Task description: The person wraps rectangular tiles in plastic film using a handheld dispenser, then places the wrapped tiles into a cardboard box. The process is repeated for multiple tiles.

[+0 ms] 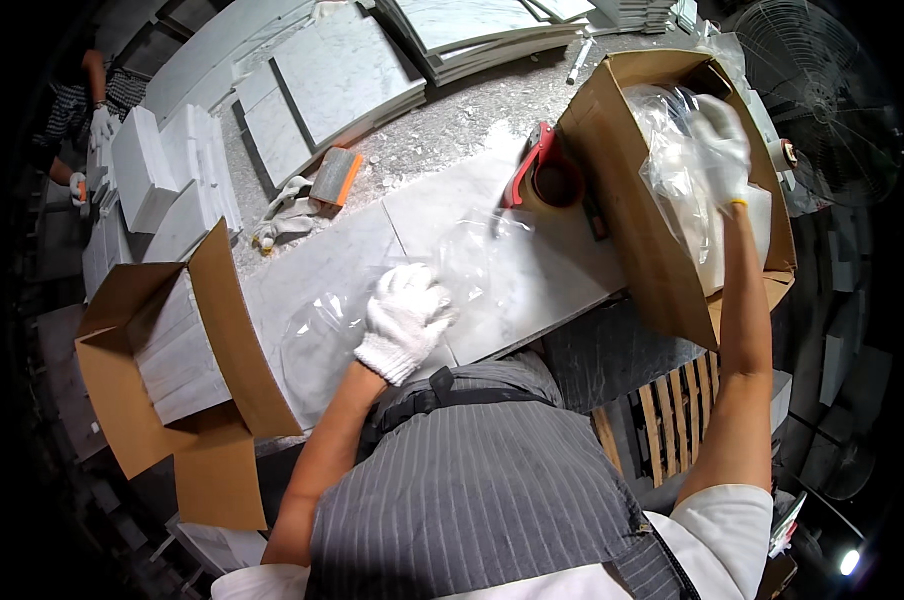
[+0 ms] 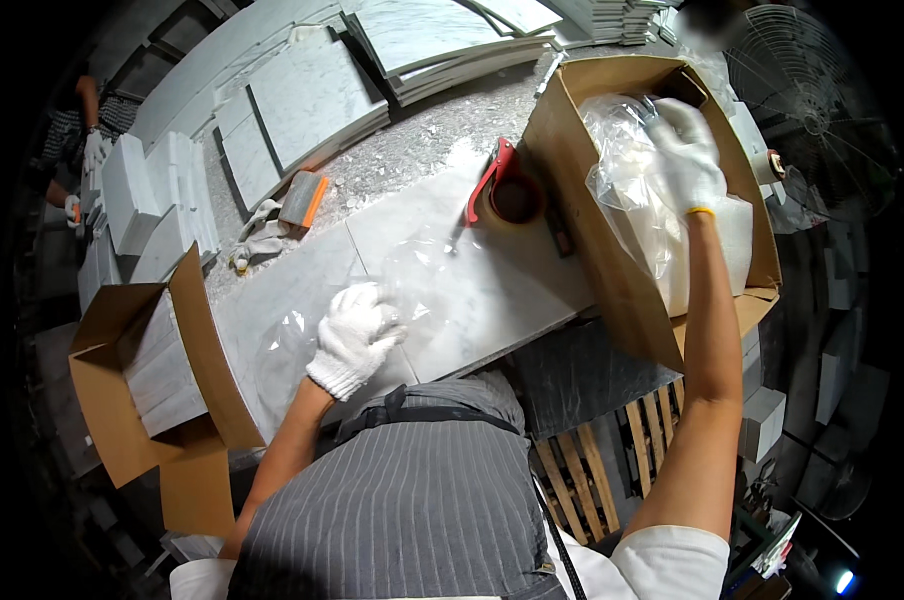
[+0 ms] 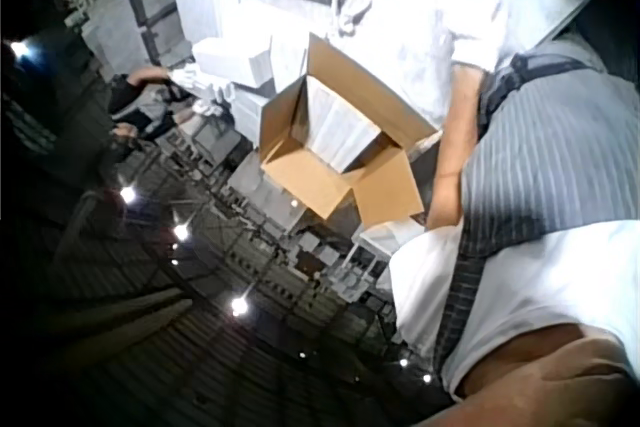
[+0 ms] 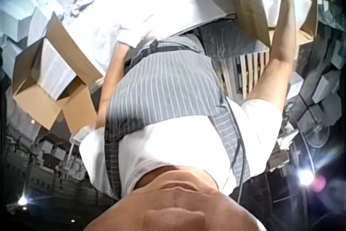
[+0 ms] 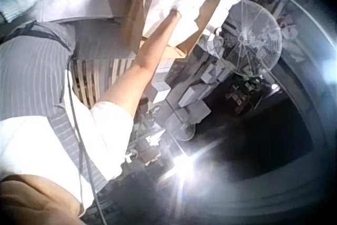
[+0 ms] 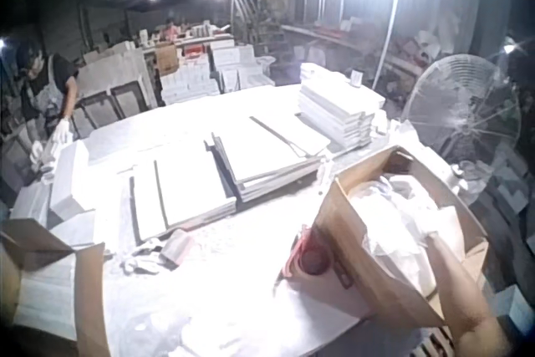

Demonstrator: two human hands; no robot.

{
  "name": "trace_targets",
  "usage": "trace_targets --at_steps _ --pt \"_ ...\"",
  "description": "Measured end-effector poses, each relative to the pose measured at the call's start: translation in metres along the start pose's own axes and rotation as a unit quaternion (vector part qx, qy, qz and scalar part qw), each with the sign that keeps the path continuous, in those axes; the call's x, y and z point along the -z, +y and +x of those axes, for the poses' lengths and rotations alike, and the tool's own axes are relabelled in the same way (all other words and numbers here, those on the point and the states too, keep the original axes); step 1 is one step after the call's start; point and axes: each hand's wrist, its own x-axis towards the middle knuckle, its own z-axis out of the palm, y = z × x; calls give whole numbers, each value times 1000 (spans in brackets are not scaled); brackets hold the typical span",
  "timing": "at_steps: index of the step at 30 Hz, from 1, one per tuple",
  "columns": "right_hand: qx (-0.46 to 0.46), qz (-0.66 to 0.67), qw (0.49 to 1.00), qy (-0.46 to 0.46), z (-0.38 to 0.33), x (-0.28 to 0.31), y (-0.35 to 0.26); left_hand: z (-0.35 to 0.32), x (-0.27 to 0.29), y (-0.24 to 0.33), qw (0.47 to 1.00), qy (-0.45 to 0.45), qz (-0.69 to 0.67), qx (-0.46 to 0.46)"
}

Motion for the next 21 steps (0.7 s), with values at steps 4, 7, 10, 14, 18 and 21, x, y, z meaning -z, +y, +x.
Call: trace_targets --at_steps 4,7,10,14,18,21 --pt "-32 -306 925 -225 -8 12 14 -5 -8 6 999 17 8 -35" --pt "-36 -209 970 -119 16 53 4 -5 -10 5 999 26 26 -37" --pt "26 -202 962 180 -11 56 -108 -9 -10 2 997 34 43 -45" --pt "242 -28 967 -74 -93 48 -180 -9 -29 2 990 66 58 -106" --pt "141 -72 933 -324 -168 -88 -174 -5 -47 11 978 55 42 -195" --pt "91 -187 917 -342 -182 -131 -120 -4 -42 30 987 56 -131 -75"
